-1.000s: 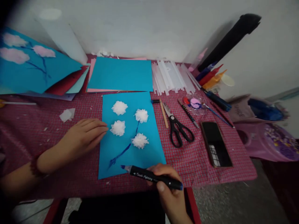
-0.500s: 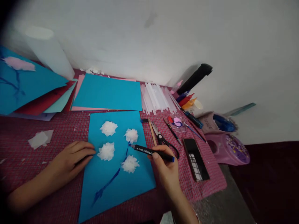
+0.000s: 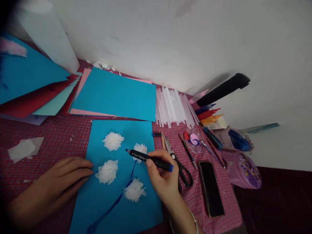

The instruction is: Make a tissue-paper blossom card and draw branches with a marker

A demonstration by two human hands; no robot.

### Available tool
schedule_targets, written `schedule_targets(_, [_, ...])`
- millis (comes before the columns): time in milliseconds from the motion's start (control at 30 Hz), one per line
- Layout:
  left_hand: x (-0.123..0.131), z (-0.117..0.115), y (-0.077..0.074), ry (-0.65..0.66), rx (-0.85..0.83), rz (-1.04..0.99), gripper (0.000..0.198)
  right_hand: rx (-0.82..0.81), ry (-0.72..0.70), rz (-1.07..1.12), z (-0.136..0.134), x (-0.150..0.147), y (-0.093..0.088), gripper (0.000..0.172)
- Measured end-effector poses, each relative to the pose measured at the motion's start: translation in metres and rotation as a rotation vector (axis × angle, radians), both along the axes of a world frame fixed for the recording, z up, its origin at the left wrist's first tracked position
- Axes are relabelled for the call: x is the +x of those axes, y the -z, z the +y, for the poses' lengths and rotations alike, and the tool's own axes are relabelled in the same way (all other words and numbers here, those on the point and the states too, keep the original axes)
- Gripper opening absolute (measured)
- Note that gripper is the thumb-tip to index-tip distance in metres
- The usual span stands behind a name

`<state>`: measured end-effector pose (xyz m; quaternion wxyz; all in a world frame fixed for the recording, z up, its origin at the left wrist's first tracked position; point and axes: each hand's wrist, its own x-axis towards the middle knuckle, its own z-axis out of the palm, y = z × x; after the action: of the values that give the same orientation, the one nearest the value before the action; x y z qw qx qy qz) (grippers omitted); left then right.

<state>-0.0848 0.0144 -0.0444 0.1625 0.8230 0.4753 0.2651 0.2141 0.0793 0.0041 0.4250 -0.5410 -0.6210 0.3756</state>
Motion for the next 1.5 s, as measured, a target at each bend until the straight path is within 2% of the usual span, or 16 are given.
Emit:
schedule_targets(133, [0.001,0.003,-0.003,0.0,-0.025,-0.023,0.02,0.026,0.006,0.006,-0.001,-0.001,0.005,0.008])
schedule_targets(500, [-0.003,0.003,-0.001,0.028,-0.098,0.024,0.016,0.121,0.047,0.02,-0.005,-0.002,0.001,0.003])
schedule_targets(767, [-0.001,0.009,-0.009,0.055,0.009,0.067,0.014,0.249,0.172,0.011,0.001,0.001,0.0,0.009])
schedule_targets(967, [-0.004,0.008,-0.01,0.08,-0.007,0.096,0.016,0.186,0.105,0.1,0.002,-0.003,0.003,0.005])
schedule_targets(1200, [-0.004,0.008,-0.009,0.055,-0.027,0.075,0.016,0.138,0.03,0.077,0.003,-0.005,0.01,0.009])
schedule_targets(1500, [-0.006,0.006,-0.005,0.051,-0.041,0.054,0.015,0.153,0.054,0.068,0.0,-0.003,0.012,0.005])
